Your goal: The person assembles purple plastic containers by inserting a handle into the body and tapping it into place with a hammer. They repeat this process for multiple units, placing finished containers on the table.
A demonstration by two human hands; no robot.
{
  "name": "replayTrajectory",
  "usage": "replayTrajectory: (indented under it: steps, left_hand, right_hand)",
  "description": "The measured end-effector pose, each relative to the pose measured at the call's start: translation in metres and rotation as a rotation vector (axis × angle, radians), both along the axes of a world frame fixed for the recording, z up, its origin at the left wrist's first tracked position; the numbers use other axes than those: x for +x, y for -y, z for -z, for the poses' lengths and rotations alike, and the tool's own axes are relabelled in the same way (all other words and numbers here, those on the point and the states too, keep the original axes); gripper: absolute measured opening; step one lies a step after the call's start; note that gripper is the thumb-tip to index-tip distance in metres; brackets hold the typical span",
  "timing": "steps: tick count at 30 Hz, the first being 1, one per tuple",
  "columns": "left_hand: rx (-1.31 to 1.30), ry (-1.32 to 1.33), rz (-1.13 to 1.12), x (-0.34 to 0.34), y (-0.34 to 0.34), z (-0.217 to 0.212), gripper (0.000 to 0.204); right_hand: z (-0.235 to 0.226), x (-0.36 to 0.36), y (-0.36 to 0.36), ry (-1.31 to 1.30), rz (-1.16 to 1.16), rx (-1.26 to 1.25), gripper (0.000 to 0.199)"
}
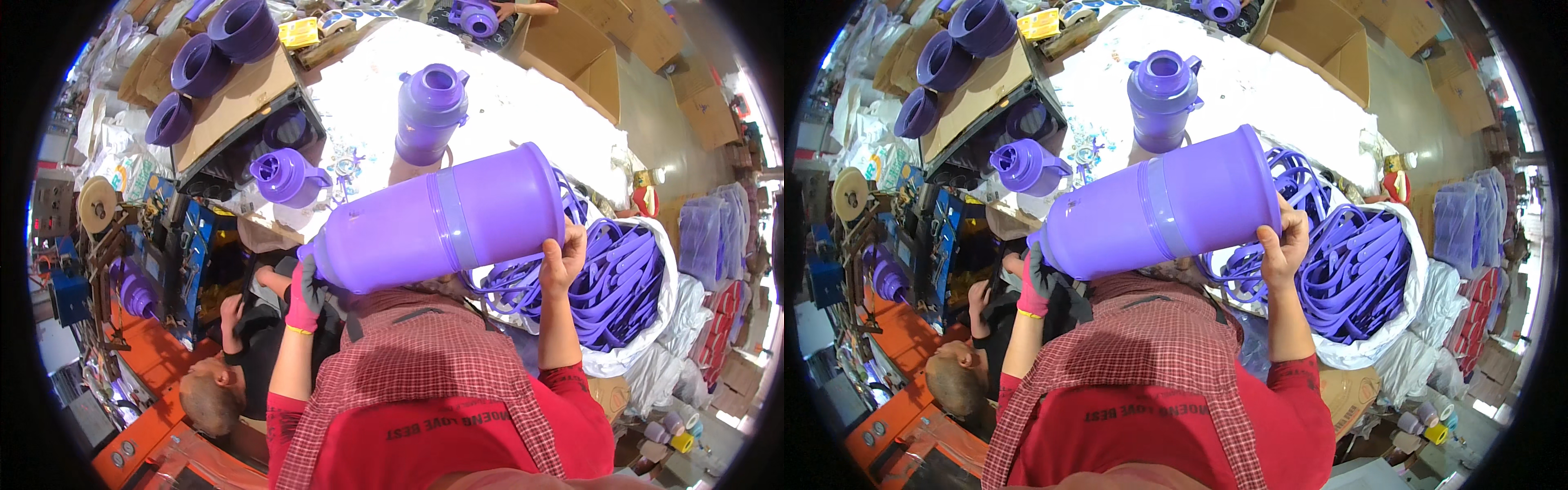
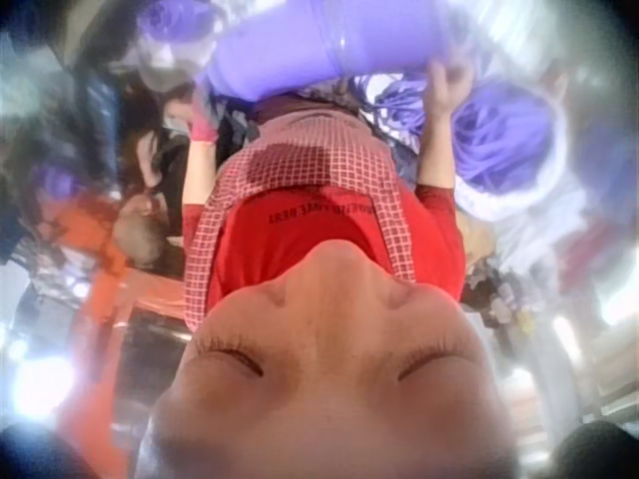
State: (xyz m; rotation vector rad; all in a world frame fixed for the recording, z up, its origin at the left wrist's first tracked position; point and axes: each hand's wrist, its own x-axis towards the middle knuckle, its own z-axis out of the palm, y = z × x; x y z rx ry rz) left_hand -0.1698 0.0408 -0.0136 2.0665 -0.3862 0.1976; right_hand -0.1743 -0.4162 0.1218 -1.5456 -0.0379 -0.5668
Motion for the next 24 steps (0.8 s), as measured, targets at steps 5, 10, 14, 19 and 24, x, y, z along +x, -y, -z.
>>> replayTrajectory:
  steps: [5, 10, 14, 19, 24]
  left_hand:
    - [-1.064, -1.058, -0.164, 0.019, 0.012, -0.033, 0.052]
    - [-0.892, -1.094, -0.157, 0.023, 0.011, -0.047, 0.054]
    - [-0.962, -0.755, -0.273, 0.003, 0.024, -0.055, 0.049]
    - [-0.722, -0.128, -0.289, 0.01, 0.032, -0.073, 0.047]
    - [-0.855, -0.297, -0.406, 0.018, -0.002, -0.078, 0.043]
  right_hand:
    - [-0.014, -0.004, -0.006, 0.127, -0.041, 0.002, 0.032]
    - [-0.016, -0.01, -0.005, 0.22, -0.119, -0.05, 0.036]
    - [0.005, -0.003, -0.005, 0.129, -0.005, 0.025, 0.03]
    - [0.03, 0.007, -0.023, -0.208, 0.159, 0.316, 0.024]
    - [0.011, 0.006, -0.022, -0.021, -0.141, 0.13, 0.016]
